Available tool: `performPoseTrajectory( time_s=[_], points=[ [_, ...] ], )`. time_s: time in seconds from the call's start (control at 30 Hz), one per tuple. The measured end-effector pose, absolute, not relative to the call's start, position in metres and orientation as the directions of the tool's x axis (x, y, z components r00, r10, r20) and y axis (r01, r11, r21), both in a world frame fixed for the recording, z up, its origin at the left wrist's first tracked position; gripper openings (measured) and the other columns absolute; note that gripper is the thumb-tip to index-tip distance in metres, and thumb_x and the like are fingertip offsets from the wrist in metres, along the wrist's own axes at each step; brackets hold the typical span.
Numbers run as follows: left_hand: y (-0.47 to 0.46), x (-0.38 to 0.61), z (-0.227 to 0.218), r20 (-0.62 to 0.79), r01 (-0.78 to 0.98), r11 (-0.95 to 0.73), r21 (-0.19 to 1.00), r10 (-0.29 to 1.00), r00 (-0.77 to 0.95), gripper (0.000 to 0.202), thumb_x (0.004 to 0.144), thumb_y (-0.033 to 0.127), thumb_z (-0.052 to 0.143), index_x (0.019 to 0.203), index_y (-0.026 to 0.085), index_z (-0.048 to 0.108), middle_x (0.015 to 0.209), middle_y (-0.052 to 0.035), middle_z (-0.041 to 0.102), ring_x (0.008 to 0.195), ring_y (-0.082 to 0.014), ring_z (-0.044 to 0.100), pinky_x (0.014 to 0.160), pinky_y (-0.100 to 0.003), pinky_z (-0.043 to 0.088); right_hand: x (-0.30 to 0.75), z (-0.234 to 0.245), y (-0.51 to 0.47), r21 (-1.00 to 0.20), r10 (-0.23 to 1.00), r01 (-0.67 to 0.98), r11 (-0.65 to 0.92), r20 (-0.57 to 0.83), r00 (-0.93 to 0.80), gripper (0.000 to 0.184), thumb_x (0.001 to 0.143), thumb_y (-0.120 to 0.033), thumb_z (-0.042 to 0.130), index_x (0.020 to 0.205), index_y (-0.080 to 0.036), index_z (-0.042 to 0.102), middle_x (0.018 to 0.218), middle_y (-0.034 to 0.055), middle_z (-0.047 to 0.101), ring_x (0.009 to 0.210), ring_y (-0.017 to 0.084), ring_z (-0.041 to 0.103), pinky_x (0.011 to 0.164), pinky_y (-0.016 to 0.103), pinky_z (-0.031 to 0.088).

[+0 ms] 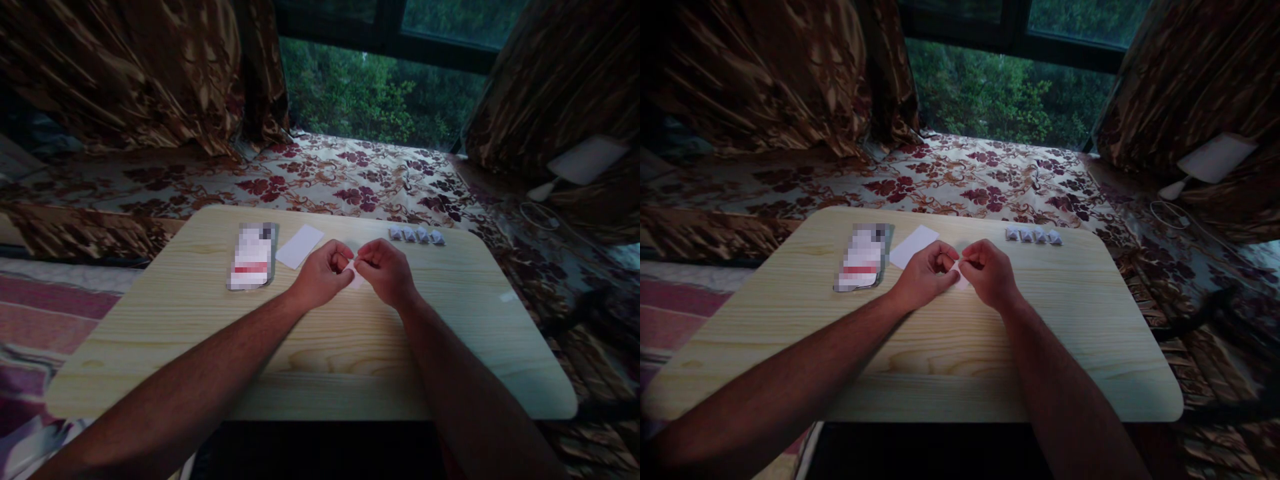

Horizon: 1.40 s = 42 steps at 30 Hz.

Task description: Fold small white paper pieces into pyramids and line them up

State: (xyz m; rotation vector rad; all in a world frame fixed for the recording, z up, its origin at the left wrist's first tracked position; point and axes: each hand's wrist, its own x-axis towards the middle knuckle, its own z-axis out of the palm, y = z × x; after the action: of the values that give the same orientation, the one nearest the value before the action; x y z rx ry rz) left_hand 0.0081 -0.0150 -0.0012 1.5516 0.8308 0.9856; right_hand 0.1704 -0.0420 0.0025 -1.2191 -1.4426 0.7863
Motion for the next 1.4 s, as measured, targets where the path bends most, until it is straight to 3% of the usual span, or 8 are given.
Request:
performPoseTrajectory(
  time_s=[0.27,1.0,1.4],
  points=[
    [-0.0168,0.0091,0.0015,0.163,0.022,-0.189,0.982,0.893,0.421,0.02,0.069,0.017,0.068,0.086,0.017,0.057,0.069,0.0034,0.057,0.058,-0.008,0.05,0.054,-0.021,0.038,0.1705,0.0053,-0.0423,-0.945,0.966,0.23,0.234,0.253,0.057,0.02,0.072,-0.024,0.068,0.087,-0.024,0.054,0.071,-0.0005,0.069,0.058,0.015,0.061,0.054,0.028,0.046],
    [-0.017,0.0097,0.0015,0.144,0.023,-0.17,0.985,0.894,0.425,0.02,0.067,0.016,0.068,0.085,0.017,0.058,0.067,0.0035,0.058,0.057,-0.0078,0.05,0.053,-0.02,0.037,0.1709,0.0074,-0.0429,-0.952,0.971,0.227,0.208,0.228,0.067,0.021,0.071,-0.026,0.069,0.085,-0.024,0.055,0.068,-0.0012,0.067,0.056,0.015,0.06,0.052,0.027,0.043],
    [-0.0162,0.0072,0.0036,0.137,0.097,-0.188,0.977,0.911,0.39,0.012,0.077,0.027,0.065,0.081,0.017,0.06,0.064,0.0036,0.054,0.052,-0.0074,0.043,0.049,-0.021,0.032,0.1725,0.0066,-0.0427,-0.941,0.976,0.269,0.206,0.217,0.015,0.021,0.071,-0.025,0.068,0.085,-0.023,0.053,0.063,-0.0034,0.064,0.051,0.012,0.054,0.049,0.025,0.037]
  ],
)
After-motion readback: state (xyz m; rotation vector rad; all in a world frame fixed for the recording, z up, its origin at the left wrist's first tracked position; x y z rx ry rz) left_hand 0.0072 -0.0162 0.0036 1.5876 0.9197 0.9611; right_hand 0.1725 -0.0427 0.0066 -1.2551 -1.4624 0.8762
